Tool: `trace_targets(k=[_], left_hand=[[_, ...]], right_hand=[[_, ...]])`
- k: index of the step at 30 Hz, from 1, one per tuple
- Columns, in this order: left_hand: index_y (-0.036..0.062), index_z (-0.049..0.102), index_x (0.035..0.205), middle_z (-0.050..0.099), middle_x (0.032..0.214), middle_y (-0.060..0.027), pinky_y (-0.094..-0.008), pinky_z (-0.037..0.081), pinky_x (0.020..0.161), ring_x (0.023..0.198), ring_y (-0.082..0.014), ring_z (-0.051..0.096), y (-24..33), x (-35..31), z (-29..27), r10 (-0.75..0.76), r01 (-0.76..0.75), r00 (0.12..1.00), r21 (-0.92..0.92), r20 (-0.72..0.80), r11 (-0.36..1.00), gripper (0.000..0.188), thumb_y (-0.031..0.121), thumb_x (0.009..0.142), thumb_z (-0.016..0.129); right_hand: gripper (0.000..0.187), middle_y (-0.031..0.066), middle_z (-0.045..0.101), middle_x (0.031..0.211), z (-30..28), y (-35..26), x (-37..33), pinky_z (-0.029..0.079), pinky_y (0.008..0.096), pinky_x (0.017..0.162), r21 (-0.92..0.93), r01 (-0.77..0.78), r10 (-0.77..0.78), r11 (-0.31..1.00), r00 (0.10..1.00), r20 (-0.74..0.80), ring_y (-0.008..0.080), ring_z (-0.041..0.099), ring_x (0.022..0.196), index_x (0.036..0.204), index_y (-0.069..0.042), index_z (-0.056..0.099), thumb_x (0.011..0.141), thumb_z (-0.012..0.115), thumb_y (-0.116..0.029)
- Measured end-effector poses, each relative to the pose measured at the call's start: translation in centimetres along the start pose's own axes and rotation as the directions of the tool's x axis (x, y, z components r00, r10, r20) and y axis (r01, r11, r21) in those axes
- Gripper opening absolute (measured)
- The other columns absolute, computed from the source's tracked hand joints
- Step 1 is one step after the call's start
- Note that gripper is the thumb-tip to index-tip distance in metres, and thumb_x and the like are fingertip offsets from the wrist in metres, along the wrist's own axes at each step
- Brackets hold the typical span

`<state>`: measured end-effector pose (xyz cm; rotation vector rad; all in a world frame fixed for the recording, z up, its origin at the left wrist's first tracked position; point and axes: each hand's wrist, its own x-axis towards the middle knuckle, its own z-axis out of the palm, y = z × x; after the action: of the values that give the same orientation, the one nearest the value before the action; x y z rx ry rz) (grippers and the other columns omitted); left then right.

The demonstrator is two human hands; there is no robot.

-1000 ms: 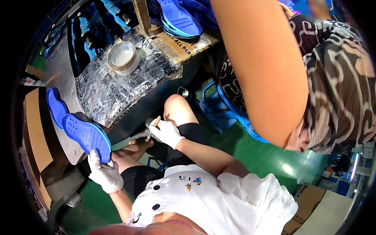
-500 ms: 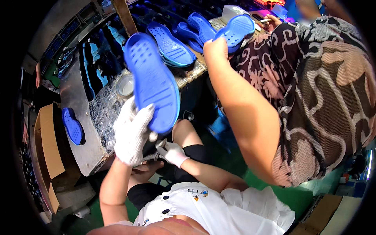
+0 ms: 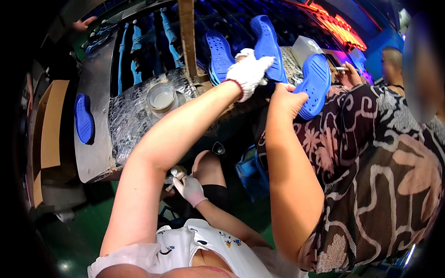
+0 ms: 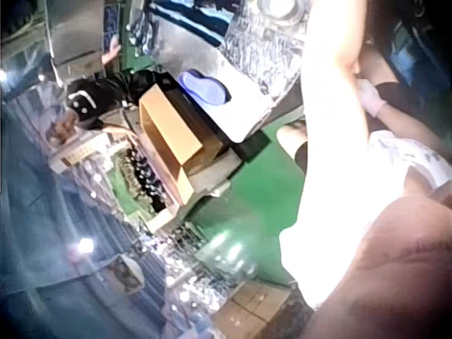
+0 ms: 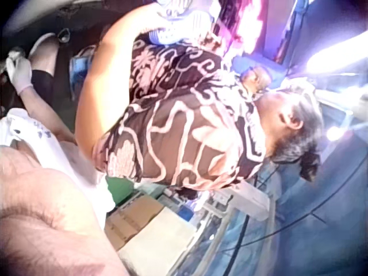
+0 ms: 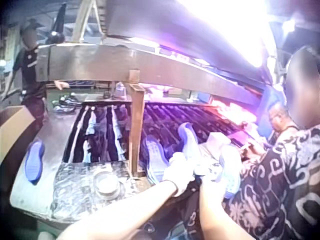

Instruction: The person uses a brush to apply a substance along the edges of blue shoe soles at a factory workstation while other shoes move along a conveyor belt.

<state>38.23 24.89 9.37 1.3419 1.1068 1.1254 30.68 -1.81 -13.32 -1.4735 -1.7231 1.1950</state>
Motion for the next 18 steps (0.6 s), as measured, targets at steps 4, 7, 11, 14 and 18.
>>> trace_targets(k=[4,7,11,14,18], left_hand=[[-0.0001,0.053,0.087,0.06,0.079,-0.0086,-0.0239,0.048,0.054,0.055,-0.0127,0.059,-0.5,0.4,-1.3,0.01,-0.01,1.0,-0.008,0.028,1.0,0.027,0.025,0.083,0.062],[-0.0044,0.052,0.105,0.058,0.088,-0.0091,-0.0232,0.048,0.055,0.062,-0.0113,0.06,-1.0,-2.1,-3.2,0.053,-0.051,0.998,-0.087,0.024,0.995,0.033,0.018,0.085,0.063],[0.0019,0.057,0.109,0.061,0.093,-0.0076,-0.0247,0.051,0.065,0.076,-0.0112,0.058,-1.5,-10.0,-10.8,0.52,-0.504,0.848,0.15,-0.1,0.851,0.024,0.009,0.087,0.061],[0.0033,0.06,0.108,0.062,0.102,-0.0065,-0.0269,0.051,0.073,0.085,-0.0134,0.059,-0.9,-16.9,-20.7,0.572,-0.413,0.751,0.441,-0.331,0.797,0.019,0.007,0.089,0.058],[0.0035,0.059,0.115,0.055,0.117,-0.0148,-0.035,0.043,0.093,0.105,-0.0257,0.054,-2.4,-19.3,-34.7,0.712,0.08,0.585,0.902,-0.387,0.424,0.034,0.024,0.087,0.062]], right_hand=[[0.034,0.0215,0.064,0.078,0.4,0.0,0.3,0.049,0.0451,0.07,-0.001,0.001,-0.001,1.0,1.0,0.014,0.0381,0.062,0.076,0.08,-0.002,0.064,0.086,0.052,-0.034],[0.035,0.0218,0.064,0.079,-0.2,0.5,1.1,0.049,0.0446,0.07,-0.015,-0.013,0.012,1.0,1.0,-0.011,0.038,0.061,0.077,0.078,-0.002,0.065,0.086,0.052,-0.033],[0.036,0.0221,0.063,0.08,-0.8,0.3,2.2,0.049,0.0441,0.071,-0.033,-0.037,0.036,0.999,0.999,-0.04,0.0378,0.061,0.078,0.076,-0.001,0.065,0.086,0.051,-0.033],[0.039,0.0234,0.063,0.077,-0.1,-1.0,1.5,0.049,0.046,0.071,0.065,0.0,0.002,0.998,1.0,-0.021,0.0386,0.062,0.075,0.079,0.0,0.064,0.086,0.052,-0.037],[0.041,0.0224,0.063,0.076,0.5,0.3,1.2,0.049,0.044,0.069,0.012,0.034,-0.034,0.999,0.999,-0.03,0.0378,0.062,0.074,0.08,0.001,0.064,0.086,0.054,-0.038]])
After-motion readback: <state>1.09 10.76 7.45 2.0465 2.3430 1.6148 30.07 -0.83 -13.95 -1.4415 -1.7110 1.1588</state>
